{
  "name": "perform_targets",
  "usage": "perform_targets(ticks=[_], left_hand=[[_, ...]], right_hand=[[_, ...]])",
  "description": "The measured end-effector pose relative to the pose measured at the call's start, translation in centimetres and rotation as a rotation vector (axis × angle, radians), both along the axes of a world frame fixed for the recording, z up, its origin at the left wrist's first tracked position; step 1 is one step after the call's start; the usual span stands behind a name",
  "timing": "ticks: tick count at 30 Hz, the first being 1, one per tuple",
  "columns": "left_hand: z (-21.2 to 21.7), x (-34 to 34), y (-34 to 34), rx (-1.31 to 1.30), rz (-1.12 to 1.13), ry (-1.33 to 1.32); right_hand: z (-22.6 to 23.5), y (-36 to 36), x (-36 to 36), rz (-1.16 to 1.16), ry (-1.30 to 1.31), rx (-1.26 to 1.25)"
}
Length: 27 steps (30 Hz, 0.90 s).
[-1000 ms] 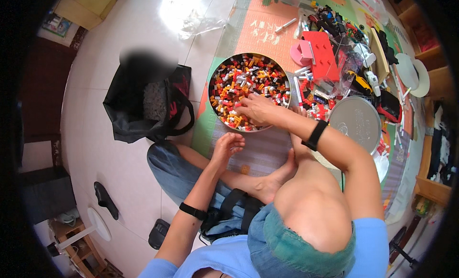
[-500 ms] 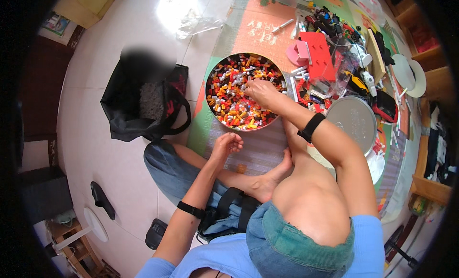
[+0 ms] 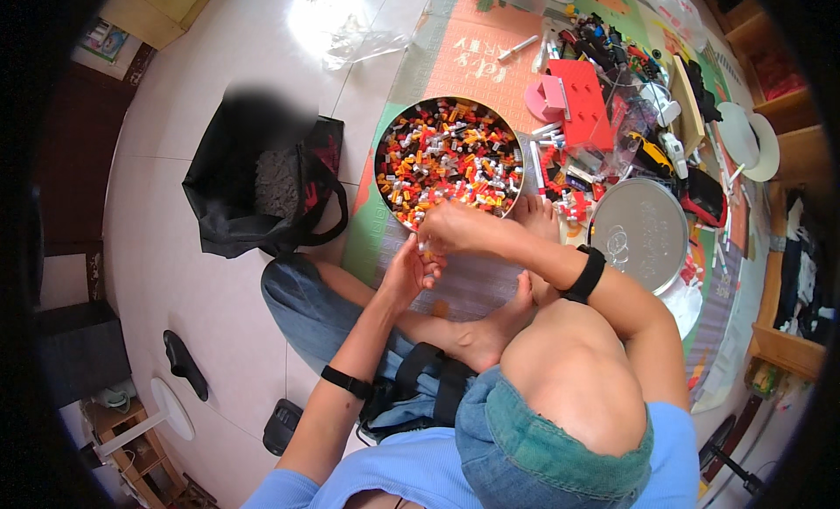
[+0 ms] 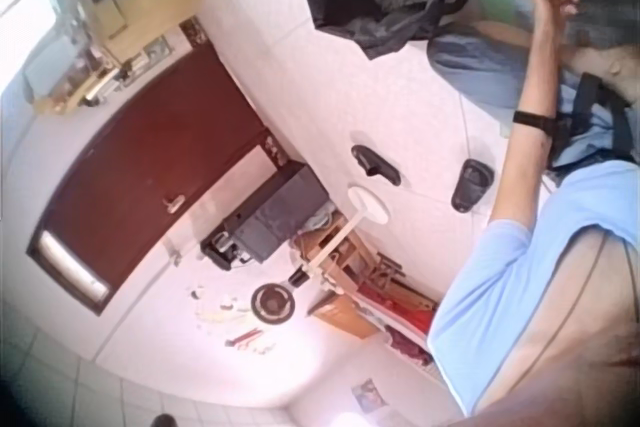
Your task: The person sits on the floor and sorts small plastic building blocks from a large metal bowl into a black bag. They pick up individual pieces or small clusters, inspect them, and transfer them into the bag. The person occasionally adjusts their position and the bag while continuing the sorting process.
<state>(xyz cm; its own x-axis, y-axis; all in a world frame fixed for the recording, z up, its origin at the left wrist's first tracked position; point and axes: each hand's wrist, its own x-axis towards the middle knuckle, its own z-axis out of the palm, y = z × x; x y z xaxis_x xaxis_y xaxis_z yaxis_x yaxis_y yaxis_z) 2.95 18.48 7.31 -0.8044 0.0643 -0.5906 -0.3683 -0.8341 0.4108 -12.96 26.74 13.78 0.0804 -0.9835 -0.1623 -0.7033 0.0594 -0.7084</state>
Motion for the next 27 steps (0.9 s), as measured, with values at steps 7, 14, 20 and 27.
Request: perform_targets(ticks=[7,14,20,27], left_hand=[[-2.2,1.1,-0.3,-0.041,0.06,-0.052],[0.3,0.1,0.0,0.046,0.141,-0.029],[-0.4,0.4,-0.1,0.071,0.164,-0.057],[0.7,0.4,0.1,0.331,0.18,0.131]], right_hand=[[-0.2,-0.7,2.1,-0.065,-0.178,-0.011],[0.0,-1.0,0.4,-0.141,-0.177,-0.157],[-0.1,-0.8,1.3,-0.01,-0.117,-0.018],[-1.6,0.0,2.7,0.14,0.141,-0.151]])
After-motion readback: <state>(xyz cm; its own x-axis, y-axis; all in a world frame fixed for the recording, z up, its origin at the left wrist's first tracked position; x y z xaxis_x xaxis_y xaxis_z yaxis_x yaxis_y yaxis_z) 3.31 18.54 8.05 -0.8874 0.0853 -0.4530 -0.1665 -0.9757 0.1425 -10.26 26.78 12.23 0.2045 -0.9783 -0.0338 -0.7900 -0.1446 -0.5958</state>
